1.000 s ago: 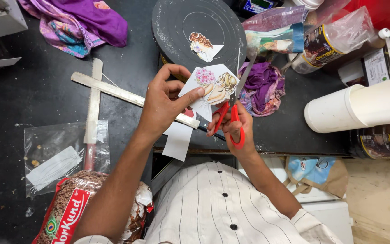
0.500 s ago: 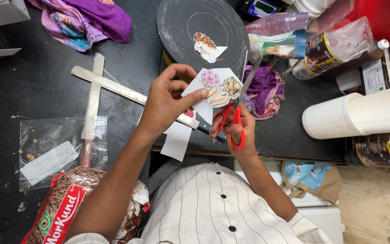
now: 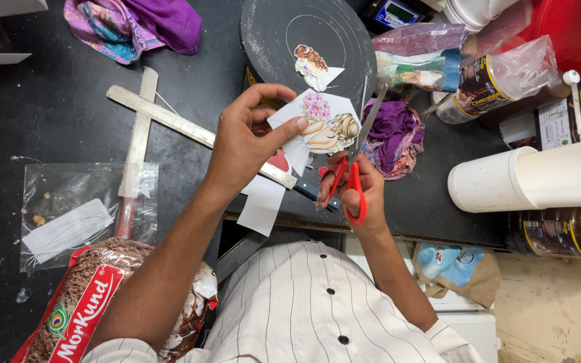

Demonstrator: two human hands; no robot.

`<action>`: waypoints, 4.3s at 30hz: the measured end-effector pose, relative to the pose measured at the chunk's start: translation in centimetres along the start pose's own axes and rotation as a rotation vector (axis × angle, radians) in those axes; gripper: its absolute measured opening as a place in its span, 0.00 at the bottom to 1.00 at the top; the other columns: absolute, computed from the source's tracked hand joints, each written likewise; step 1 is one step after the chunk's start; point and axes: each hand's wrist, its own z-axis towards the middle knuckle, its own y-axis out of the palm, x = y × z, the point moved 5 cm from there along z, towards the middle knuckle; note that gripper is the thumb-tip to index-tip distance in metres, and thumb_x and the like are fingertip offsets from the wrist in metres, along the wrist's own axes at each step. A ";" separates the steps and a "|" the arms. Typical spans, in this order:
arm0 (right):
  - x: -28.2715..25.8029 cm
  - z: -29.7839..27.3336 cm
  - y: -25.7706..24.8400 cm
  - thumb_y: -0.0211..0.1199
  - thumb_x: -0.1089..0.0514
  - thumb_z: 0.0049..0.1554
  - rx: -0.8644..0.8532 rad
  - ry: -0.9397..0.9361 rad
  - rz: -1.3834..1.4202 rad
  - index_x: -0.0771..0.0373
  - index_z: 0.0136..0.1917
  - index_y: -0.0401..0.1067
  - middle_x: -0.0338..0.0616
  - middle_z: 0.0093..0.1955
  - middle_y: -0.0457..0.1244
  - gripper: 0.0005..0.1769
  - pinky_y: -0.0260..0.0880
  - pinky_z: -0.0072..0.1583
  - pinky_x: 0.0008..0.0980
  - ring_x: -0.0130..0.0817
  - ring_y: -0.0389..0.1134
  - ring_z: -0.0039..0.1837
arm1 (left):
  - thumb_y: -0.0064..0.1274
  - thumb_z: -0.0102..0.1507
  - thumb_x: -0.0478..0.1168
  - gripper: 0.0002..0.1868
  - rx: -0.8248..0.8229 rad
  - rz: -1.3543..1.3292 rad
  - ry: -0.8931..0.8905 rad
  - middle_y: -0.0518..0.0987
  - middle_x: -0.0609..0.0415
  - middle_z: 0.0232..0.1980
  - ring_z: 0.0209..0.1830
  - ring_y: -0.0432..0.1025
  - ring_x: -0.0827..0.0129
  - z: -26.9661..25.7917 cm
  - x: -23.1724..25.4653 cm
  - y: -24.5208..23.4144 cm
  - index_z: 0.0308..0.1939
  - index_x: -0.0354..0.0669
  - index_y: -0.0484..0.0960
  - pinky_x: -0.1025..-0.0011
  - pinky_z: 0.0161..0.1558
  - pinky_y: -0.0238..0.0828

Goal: The person uses red-handled scissors to cut out a printed illustration of a woman from a piece of paper. They carefully trim around the edges of the drawing, rotating the paper to follow the contours of the figure.

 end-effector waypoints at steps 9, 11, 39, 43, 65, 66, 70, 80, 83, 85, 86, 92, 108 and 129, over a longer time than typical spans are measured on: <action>0.1 -0.2 0.6 0.76 0.30 0.50 -0.058 0.010 -0.063 0.72 0.61 0.64 0.50 0.38 0.67 0.47 0.75 0.43 0.30 0.33 0.71 0.39 | 0.64 0.65 0.38 0.24 0.116 -0.024 0.046 0.87 0.48 0.37 0.34 0.81 0.77 0.1 -0.2 -0.9 0.60 0.36 0.70 0.81 0.34 0.77; 0.2 -0.2 0.7 0.75 0.31 0.50 -0.064 0.006 -0.065 0.72 0.61 0.64 0.50 0.38 0.67 0.47 0.75 0.43 0.30 0.33 0.70 0.39 | 0.64 0.65 0.38 0.24 0.135 -0.046 0.050 0.87 0.47 0.37 0.35 0.81 0.76 0.1 -0.2 -0.9 0.60 0.36 0.70 0.80 0.34 0.78; 0.5 0.1 1.5 0.66 0.25 0.50 0.022 -0.034 0.003 0.72 0.64 0.60 0.53 0.38 0.65 0.52 0.76 0.43 0.36 0.38 0.70 0.39 | 0.63 0.64 0.36 0.28 -0.038 -0.132 0.026 0.85 0.48 0.44 0.36 0.80 0.77 -0.4 -1.3 1.2 0.64 0.36 0.65 0.78 0.31 0.80; 0.7 0.1 1.3 0.67 0.26 0.50 0.004 -0.043 -0.009 0.73 0.64 0.60 0.53 0.38 0.65 0.51 0.75 0.42 0.34 0.37 0.70 0.38 | 0.63 0.64 0.36 0.29 -0.038 -0.137 0.029 0.85 0.48 0.45 0.37 0.81 0.77 -0.3 -1.1 1.1 0.64 0.36 0.65 0.79 0.31 0.81; 1.1 0.0 0.6 0.73 0.31 0.52 -0.040 0.001 -0.049 0.73 0.64 0.64 0.51 0.37 0.66 0.47 0.74 0.41 0.31 0.34 0.69 0.37 | 0.63 0.65 0.34 0.31 0.007 -0.154 0.043 0.87 0.42 0.47 0.44 0.83 0.72 -0.1 -0.9 0.3 0.67 0.36 0.62 0.77 0.38 0.83; 1.1 0.0 0.6 0.73 0.31 0.52 -0.041 0.000 -0.053 0.73 0.64 0.64 0.51 0.37 0.66 0.47 0.74 0.41 0.31 0.34 0.69 0.37 | 0.63 0.65 0.34 0.31 0.003 -0.165 0.040 0.87 0.42 0.47 0.44 0.83 0.71 -0.2 -0.9 0.3 0.67 0.36 0.62 0.76 0.38 0.84; 0.9 0.0 0.8 0.73 0.30 0.52 -0.040 0.002 -0.073 0.72 0.63 0.64 0.50 0.37 0.67 0.47 0.74 0.41 0.30 0.33 0.70 0.37 | 0.62 0.65 0.34 0.32 -0.005 -0.174 0.044 0.87 0.43 0.47 0.43 0.83 0.71 -0.2 -0.6 0.3 0.69 0.36 0.62 0.75 0.35 0.84; 0.5 -0.1 1.2 0.73 0.29 0.51 -0.046 0.031 -0.105 0.72 0.63 0.65 0.48 0.36 0.66 0.48 0.74 0.40 0.28 0.31 0.69 0.36 | 0.61 0.65 0.33 0.35 -0.003 -0.171 0.036 0.87 0.43 0.47 0.43 0.84 0.69 -0.2 -0.2 0.0 0.73 0.37 0.62 0.73 0.36 0.84; 0.6 -0.1 1.1 0.73 0.30 0.51 -0.049 0.043 -0.097 0.72 0.63 0.64 0.48 0.36 0.66 0.47 0.74 0.40 0.28 0.31 0.69 0.36 | 0.61 0.67 0.33 0.35 -0.008 -0.118 0.108 0.87 0.42 0.50 0.50 0.84 0.67 -0.2 0.0 -0.1 0.75 0.38 0.61 0.72 0.50 0.86; 0.7 -0.1 1.0 0.74 0.31 0.51 -0.049 0.049 -0.095 0.72 0.63 0.64 0.48 0.36 0.66 0.47 0.73 0.40 0.28 0.31 0.69 0.36 | 0.61 0.67 0.33 0.35 -0.008 -0.118 0.100 0.87 0.41 0.50 0.51 0.84 0.67 -0.1 -0.1 -0.2 0.75 0.39 0.61 0.71 0.51 0.86; 0.7 -0.2 1.0 0.74 0.31 0.51 -0.052 0.051 -0.092 0.72 0.63 0.64 0.48 0.36 0.66 0.47 0.73 0.40 0.28 0.31 0.69 0.36 | 0.61 0.66 0.33 0.36 -0.008 -0.119 0.096 0.87 0.41 0.50 0.51 0.84 0.66 -0.1 -0.1 -0.2 0.75 0.39 0.61 0.71 0.52 0.85; 0.8 -0.2 0.8 0.75 0.32 0.51 -0.068 0.057 -0.088 0.73 0.62 0.65 0.49 0.36 0.66 0.46 0.73 0.40 0.28 0.31 0.69 0.36 | 0.61 0.67 0.33 0.35 -0.009 -0.104 0.129 0.88 0.42 0.49 0.52 0.84 0.67 -0.1 0.0 -0.5 0.75 0.39 0.62 0.72 0.53 0.85; 1.3 -0.4 0.5 0.76 0.35 0.49 -0.117 0.098 -0.138 0.73 0.62 0.66 0.45 0.34 0.66 0.45 0.69 0.39 0.25 0.28 0.67 0.35 | 0.62 0.66 0.32 0.36 -0.024 0.043 0.175 0.87 0.44 0.50 0.51 0.84 0.68 -0.2 1.0 -1.5 0.77 0.40 0.64 0.71 0.55 0.83; 1.9 0.3 1.1 0.75 0.27 0.46 -0.094 0.103 0.098 0.72 0.62 0.64 0.49 0.37 0.67 0.52 0.75 0.42 0.29 0.32 0.70 0.37 | 0.62 0.64 0.31 0.37 -0.042 0.074 -0.004 0.85 0.45 0.52 0.50 0.82 0.70 -0.2 2.1 0.5 0.76 0.40 0.64 0.72 0.50 0.82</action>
